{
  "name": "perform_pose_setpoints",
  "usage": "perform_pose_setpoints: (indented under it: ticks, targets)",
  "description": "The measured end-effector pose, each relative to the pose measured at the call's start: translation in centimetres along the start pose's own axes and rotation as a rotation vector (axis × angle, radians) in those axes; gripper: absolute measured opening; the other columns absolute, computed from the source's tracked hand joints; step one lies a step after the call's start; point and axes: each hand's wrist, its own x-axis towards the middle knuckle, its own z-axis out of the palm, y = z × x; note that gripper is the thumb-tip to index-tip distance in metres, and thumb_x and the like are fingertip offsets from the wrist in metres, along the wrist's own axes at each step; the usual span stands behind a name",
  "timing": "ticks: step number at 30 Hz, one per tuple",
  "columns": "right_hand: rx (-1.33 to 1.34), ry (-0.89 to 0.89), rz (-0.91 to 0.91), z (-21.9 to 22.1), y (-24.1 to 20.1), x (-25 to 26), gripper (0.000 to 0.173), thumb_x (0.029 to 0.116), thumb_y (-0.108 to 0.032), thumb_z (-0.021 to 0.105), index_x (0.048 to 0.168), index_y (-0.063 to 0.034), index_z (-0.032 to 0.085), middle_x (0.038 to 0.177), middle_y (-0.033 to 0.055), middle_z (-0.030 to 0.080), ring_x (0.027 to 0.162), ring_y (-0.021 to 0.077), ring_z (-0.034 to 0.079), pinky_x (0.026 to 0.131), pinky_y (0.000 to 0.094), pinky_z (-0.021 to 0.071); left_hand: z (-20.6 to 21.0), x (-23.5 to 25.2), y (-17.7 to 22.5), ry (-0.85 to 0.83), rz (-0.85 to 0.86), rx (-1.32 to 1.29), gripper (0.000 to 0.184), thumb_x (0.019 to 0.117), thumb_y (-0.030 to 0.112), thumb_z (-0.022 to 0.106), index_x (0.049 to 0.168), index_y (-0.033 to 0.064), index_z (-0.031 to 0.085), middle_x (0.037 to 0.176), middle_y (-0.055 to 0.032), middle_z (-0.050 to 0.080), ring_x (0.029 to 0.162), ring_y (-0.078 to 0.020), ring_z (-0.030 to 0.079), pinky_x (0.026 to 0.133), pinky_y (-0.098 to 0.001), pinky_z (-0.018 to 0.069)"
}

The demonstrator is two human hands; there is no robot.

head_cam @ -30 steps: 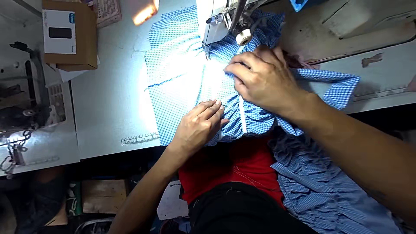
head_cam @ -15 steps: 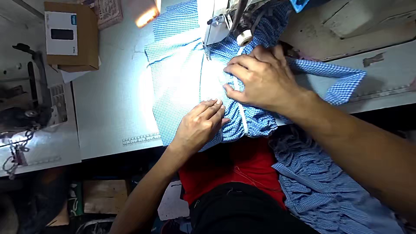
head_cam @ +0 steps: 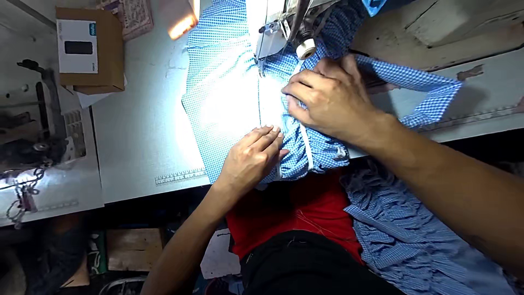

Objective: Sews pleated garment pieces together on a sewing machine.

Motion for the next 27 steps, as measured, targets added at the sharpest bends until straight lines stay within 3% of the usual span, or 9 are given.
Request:
perform_pose_setpoints:
  ticks: [2,6,10,12,15,19,21,23,27]
  targets:
    - [0.000,-0.006,0.023,-0.03,-0.19,0.01,0.039,0.1037,-0.036,0.046,0.124,-0.0115,0.069,0.127,0.0141,0.065,0.116,0.0426,0.057,0.094,0.0642,0.0372,-0.02,-0.08,0.15,0.001,-0.003,0.004,0.033,0.1060,0.029,0.057,0.121,0.0062,0.075,0.130,-0.0098,0.072,0.129,-0.0230,0.063,0.112,-0.0353,0.0485]
    - [-0.001,0.012,-0.012,-0.09,-0.08,-0.14,0.024,0.1012,-0.006,0.047,0.114,-0.0082,0.067,0.115,0.0167,0.066,0.108,0.0433,0.058,0.089,0.0615,0.0387,0.07,0.02,0.22,0.004,-0.002,0.016,0.035,0.1060,0.031,0.057,0.122,0.0063,0.075,0.130,-0.0094,0.072,0.128,-0.0224,0.064,0.112,-0.0356,0.0484]
    - [-0.004,-0.015,0.066,-0.22,-0.18,-0.17,0.044,0.1013,-0.042,0.046,0.123,-0.0128,0.070,0.128,0.0139,0.066,0.119,0.0425,0.057,0.099,0.0660,0.0350,0.05,0.12,0.22,-0.006,-0.002,0.035,0.033,0.1061,0.029,0.056,0.122,0.0069,0.075,0.130,-0.0089,0.071,0.129,-0.0221,0.063,0.112,-0.0351,0.0482]
    - [0.007,-0.007,0.052,-0.19,-0.50,-0.07,0.034,0.1017,-0.025,0.048,0.125,-0.0106,0.068,0.131,0.0157,0.063,0.120,0.0447,0.055,0.096,0.0662,0.0369,0.14,0.27,0.18,-0.006,0.002,0.038,0.034,0.1065,0.029,0.056,0.123,0.0064,0.075,0.130,-0.0094,0.071,0.129,-0.0228,0.063,0.112,-0.0356,0.0477]
    - [0.025,0.017,-0.010,0.37,-0.54,0.05,0.023,0.1011,-0.006,0.047,0.114,-0.0074,0.066,0.111,0.0166,0.065,0.104,0.0430,0.058,0.087,0.0612,0.0390,0.16,0.40,0.16,0.005,0.004,0.032,0.033,0.1061,0.028,0.057,0.121,0.0067,0.076,0.129,-0.0095,0.072,0.128,-0.0227,0.064,0.111,-0.0355,0.0486]
    - [0.018,0.004,0.024,0.29,-0.37,0.13,0.039,0.1032,-0.035,0.045,0.121,-0.0106,0.070,0.125,0.0127,0.067,0.113,0.0413,0.059,0.096,0.0644,0.0364,0.10,0.35,0.15,0.013,0.000,0.030,0.032,0.1056,0.028,0.057,0.120,0.0075,0.076,0.129,-0.0081,0.072,0.127,-0.0219,0.064,0.110,-0.0348,0.0493]
    - [0.014,0.006,0.008,0.08,-0.31,0.15,0.032,0.1035,-0.021,0.045,0.124,-0.0110,0.067,0.127,0.0137,0.065,0.114,0.0429,0.057,0.093,0.0640,0.0378,0.19,0.34,0.04,0.012,0.006,0.029,0.030,0.1055,0.026,0.057,0.120,0.0070,0.076,0.129,-0.0086,0.072,0.128,-0.0223,0.064,0.111,-0.0352,0.0490]
    - [0.012,0.012,-0.022,0.19,-0.06,0.16,0.025,0.1021,-0.012,0.047,0.116,-0.0092,0.067,0.119,0.0161,0.065,0.108,0.0440,0.058,0.089,0.0633,0.0384,0.22,0.34,0.02,0.011,0.005,0.026,0.030,0.1057,0.025,0.057,0.120,0.0068,0.076,0.129,-0.0087,0.072,0.128,-0.0223,0.064,0.111,-0.0348,0.0487]
    - [0.013,-0.005,0.039,0.10,0.15,0.21,0.042,0.1035,-0.040,0.045,0.124,-0.0137,0.070,0.126,0.0145,0.065,0.116,0.0436,0.057,0.099,0.0666,0.0357,0.24,0.35,-0.14,0.019,-0.001,0.029,0.031,0.1058,0.027,0.058,0.121,0.0074,0.076,0.128,-0.0090,0.072,0.128,-0.0227,0.064,0.111,-0.0349,0.0489]
